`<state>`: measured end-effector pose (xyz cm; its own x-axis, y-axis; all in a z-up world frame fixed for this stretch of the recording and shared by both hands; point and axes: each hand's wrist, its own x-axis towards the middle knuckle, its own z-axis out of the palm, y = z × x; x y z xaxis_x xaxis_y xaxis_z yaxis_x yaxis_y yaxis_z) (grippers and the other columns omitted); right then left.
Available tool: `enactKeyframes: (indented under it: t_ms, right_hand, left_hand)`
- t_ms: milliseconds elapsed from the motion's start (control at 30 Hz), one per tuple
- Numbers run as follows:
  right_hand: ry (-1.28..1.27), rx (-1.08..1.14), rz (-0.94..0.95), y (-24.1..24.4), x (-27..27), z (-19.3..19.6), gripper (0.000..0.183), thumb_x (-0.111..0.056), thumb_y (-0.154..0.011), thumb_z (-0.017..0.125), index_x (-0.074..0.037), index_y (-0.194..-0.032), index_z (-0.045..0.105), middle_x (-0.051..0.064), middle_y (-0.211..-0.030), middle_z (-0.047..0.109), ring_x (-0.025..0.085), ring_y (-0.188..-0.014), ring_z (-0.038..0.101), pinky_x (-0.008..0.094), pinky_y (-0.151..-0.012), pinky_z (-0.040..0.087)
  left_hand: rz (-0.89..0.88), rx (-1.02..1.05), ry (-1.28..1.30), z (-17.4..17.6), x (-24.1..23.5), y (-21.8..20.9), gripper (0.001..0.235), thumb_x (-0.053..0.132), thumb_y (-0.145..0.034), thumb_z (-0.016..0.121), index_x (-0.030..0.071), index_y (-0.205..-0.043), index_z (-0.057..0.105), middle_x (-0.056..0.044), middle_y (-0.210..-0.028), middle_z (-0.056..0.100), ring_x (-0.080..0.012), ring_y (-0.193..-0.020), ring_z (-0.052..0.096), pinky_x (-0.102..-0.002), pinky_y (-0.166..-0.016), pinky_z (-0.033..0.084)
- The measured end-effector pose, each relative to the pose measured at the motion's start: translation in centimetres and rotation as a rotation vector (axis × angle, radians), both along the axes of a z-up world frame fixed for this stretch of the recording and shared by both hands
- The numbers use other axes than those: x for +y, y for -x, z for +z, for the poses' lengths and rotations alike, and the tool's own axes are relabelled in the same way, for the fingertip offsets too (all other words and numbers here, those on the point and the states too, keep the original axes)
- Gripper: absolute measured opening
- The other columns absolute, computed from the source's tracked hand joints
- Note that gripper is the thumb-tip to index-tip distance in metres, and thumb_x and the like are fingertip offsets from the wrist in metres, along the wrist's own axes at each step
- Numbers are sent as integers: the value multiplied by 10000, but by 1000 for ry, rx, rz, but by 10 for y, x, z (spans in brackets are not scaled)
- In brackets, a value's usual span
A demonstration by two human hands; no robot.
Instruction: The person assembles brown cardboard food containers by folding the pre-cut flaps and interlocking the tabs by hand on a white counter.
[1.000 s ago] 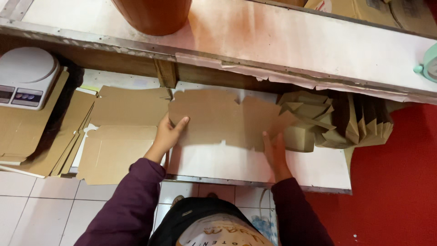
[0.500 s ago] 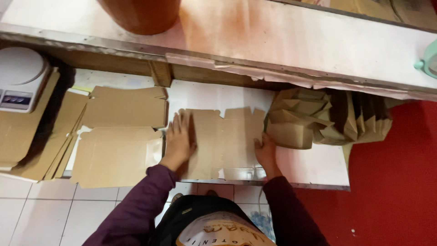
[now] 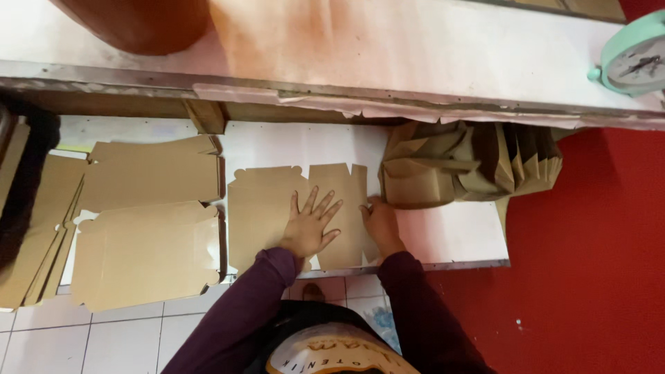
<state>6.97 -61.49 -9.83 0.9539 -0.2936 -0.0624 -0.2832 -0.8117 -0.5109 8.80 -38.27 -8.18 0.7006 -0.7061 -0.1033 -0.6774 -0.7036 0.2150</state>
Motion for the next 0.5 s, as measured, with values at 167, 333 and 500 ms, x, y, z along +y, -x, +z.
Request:
enactKeyframes:
  t_ms: [167, 333, 500]
  right_hand:
    - [-60, 29, -60, -9, -1, -3, 398, -371, -883, 743, -47, -1112, 707, 165, -866, 752, 319, -854, 746, 420, -715, 601]
    - [-118, -8, -89, -6, 12, 0, 347, -253, -886, 708, 0, -1120, 664, 217, -898, 738, 369, -877, 733, 464, -751, 601]
    - [222, -35, 56, -17, 35, 4, 364, -151, -937, 532, 38, -1235, 623, 280, -931, 720, 417, -903, 731, 532, -782, 602]
  left_hand:
    - [18, -52, -22, -2, -1, 1, 728, 675, -991, 216, 335, -1626, 117, 20, -1708, 100, -350, -1554, -5, -706, -1145, -73]
    - [26, -88, 12, -5, -1, 1, 723, 677, -975, 262, 343, -1612, 186, 28, -1697, 156, -349, -1550, 48, -721, -1149, -29]
    - [16, -66, 25, -3, -1, 1, 717, 670, -976, 263, 341, -1608, 186, 23, -1695, 155, -354, -1546, 55, -734, -1145, -6]
